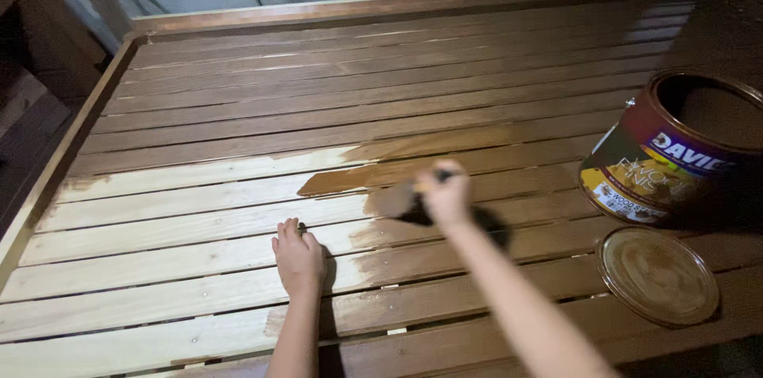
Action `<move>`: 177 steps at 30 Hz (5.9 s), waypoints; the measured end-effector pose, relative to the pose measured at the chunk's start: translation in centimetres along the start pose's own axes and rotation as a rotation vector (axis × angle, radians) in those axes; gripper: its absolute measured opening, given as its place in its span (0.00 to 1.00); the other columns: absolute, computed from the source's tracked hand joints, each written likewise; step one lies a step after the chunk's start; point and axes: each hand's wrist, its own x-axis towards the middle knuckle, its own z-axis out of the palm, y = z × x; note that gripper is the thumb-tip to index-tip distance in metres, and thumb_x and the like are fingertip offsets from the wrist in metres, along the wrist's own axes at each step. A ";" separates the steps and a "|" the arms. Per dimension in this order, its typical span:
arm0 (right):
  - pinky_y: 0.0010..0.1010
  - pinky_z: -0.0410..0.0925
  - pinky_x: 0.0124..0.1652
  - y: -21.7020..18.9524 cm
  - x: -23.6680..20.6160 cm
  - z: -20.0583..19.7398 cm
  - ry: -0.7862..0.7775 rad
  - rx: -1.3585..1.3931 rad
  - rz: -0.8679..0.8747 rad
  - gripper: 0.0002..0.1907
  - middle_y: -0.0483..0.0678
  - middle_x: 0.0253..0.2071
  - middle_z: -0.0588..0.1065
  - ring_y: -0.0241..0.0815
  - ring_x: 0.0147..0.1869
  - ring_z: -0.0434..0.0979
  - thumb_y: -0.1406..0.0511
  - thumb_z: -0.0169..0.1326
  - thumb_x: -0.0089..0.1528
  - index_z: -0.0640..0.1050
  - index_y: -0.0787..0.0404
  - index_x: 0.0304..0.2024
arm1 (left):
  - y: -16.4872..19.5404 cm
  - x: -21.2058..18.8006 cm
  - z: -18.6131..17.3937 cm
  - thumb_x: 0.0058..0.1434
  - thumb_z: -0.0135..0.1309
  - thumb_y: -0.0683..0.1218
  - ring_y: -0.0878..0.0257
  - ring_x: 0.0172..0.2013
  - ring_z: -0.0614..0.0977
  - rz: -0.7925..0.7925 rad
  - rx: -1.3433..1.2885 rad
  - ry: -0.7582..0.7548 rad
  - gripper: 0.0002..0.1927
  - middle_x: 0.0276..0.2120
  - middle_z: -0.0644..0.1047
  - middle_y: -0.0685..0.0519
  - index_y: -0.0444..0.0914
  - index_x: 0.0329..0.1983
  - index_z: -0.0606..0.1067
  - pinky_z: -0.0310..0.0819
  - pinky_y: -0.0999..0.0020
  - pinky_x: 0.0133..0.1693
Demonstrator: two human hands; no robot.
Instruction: The person applies brown wood stain to a slatted wooden furniture panel using a wide brush, dipping the brush into a can of stain and brushing it across the bare slats, working across the panel section by section.
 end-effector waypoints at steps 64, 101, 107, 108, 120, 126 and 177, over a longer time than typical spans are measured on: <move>0.37 0.69 0.35 -5.5 -2.9 -27.9 0.134 -0.933 -0.204 0.12 0.47 0.31 0.76 0.44 0.34 0.75 0.66 0.64 0.54 0.81 0.60 0.40 | 2.1 -8.2 -12.1 0.64 0.38 0.49 0.43 0.56 0.75 -0.160 -0.069 -0.064 0.24 0.56 0.75 0.43 0.40 0.58 0.76 0.69 0.49 0.56; 0.51 0.70 0.32 -3.5 -11.6 -2.5 -0.238 -1.403 -0.682 0.08 0.51 0.27 0.77 0.53 0.33 0.79 0.60 0.61 0.49 0.77 0.54 0.27 | -4.5 -5.9 -18.3 0.63 0.39 0.49 0.40 0.53 0.75 -0.230 0.031 -0.063 0.24 0.58 0.74 0.42 0.40 0.59 0.76 0.68 0.47 0.57; 0.44 0.68 0.29 -3.2 -21.5 18.3 -0.210 -0.635 -0.607 0.08 0.55 0.27 0.75 0.55 0.29 0.75 0.66 0.62 0.54 0.74 0.61 0.27 | -9.3 -2.4 -19.8 0.64 0.39 0.49 0.41 0.56 0.74 -0.233 0.047 -0.106 0.23 0.59 0.73 0.44 0.41 0.59 0.75 0.67 0.48 0.59; 0.41 0.68 0.29 -3.0 -22.2 20.3 -0.195 -0.542 -0.457 0.09 0.54 0.25 0.74 0.52 0.28 0.74 0.65 0.62 0.55 0.74 0.61 0.27 | -9.9 -1.9 -19.6 0.63 0.40 0.49 0.41 0.56 0.74 -0.218 0.059 -0.110 0.23 0.59 0.73 0.44 0.41 0.60 0.75 0.66 0.48 0.60; 0.33 0.64 0.33 -1.2 -6.7 -5.1 0.270 -0.502 -0.226 0.13 0.42 0.28 0.69 0.36 0.31 0.67 0.68 0.62 0.60 0.69 0.60 0.28 | -16.1 3.2 -13.2 0.65 0.39 0.51 0.44 0.73 0.52 -0.039 0.268 -0.298 0.30 0.73 0.57 0.44 0.38 0.71 0.63 0.45 0.46 0.70; 0.41 0.71 0.39 -4.6 0.2 -3.7 0.190 -1.096 -0.513 0.09 0.52 0.36 0.78 0.49 0.38 0.79 0.62 0.61 0.66 0.77 0.60 0.37 | -14.1 4.4 -12.0 0.68 0.32 0.55 0.50 0.75 0.43 0.057 0.420 -0.418 0.34 0.77 0.46 0.49 0.39 0.76 0.51 0.33 0.48 0.70; 0.41 0.75 0.39 0.9 9.0 11.8 0.083 -0.878 -0.059 0.19 0.50 0.33 0.79 0.43 0.36 0.80 0.67 0.62 0.53 0.78 0.65 0.47 | -12.8 8.6 -12.0 0.67 0.34 0.53 0.54 0.75 0.48 0.002 0.426 -0.303 0.34 0.76 0.51 0.50 0.38 0.75 0.53 0.37 0.52 0.71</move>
